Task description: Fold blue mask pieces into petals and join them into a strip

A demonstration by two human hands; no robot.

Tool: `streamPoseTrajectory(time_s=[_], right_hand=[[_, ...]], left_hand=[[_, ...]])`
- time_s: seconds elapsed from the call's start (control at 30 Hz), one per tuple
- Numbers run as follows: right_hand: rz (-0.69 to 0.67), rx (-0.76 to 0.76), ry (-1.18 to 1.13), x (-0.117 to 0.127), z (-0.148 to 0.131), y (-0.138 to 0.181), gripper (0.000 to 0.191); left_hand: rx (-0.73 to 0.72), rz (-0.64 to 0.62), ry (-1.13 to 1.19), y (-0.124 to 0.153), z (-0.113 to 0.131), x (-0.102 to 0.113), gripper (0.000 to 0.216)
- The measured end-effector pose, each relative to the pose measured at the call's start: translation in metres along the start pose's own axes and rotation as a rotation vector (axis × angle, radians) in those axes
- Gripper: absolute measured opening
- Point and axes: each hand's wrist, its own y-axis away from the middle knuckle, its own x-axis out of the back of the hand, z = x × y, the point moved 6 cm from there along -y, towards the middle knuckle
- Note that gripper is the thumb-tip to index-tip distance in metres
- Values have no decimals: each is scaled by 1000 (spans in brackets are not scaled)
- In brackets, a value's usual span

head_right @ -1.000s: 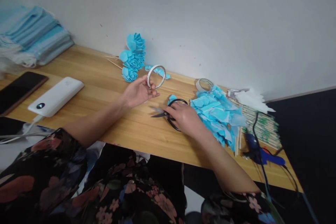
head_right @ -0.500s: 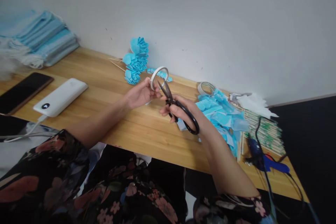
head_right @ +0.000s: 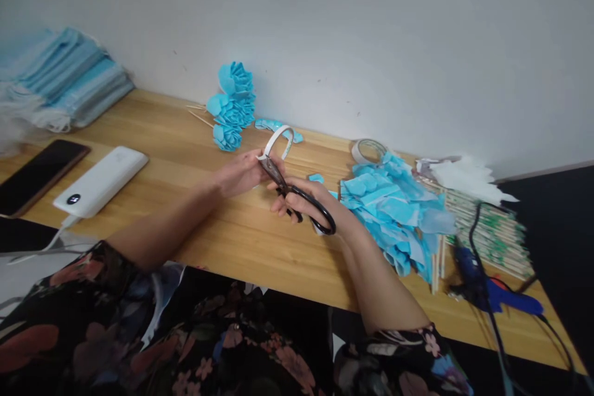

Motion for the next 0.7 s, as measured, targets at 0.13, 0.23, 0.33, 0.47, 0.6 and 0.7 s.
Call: streamPoseTrajectory(time_s=[0.13,0.23,0.33,0.47,0.6,0.7], right_hand=[[6,19,-28,-1,1,0,70],[-3,10,-36,-4,1,-1,70],[3,22,-54,-6,-1,-2,71],[-19,47,-71,-7,2,-2,67],[6,66,-88,-7,3,-2,68],[6,58,-80,-10,1,-1,69]], left_hand=[[25,-38,-54,1,-3,-5,61],[13,-71,-83,1,-2,-9,60],[10,-90,-129,1,-2,-11,60],[2,-122,-161,2,-2,-12,60],[-1,-139,-147,2,-2,-11,57],[11,-129,-142,2,-4,-9,57]])
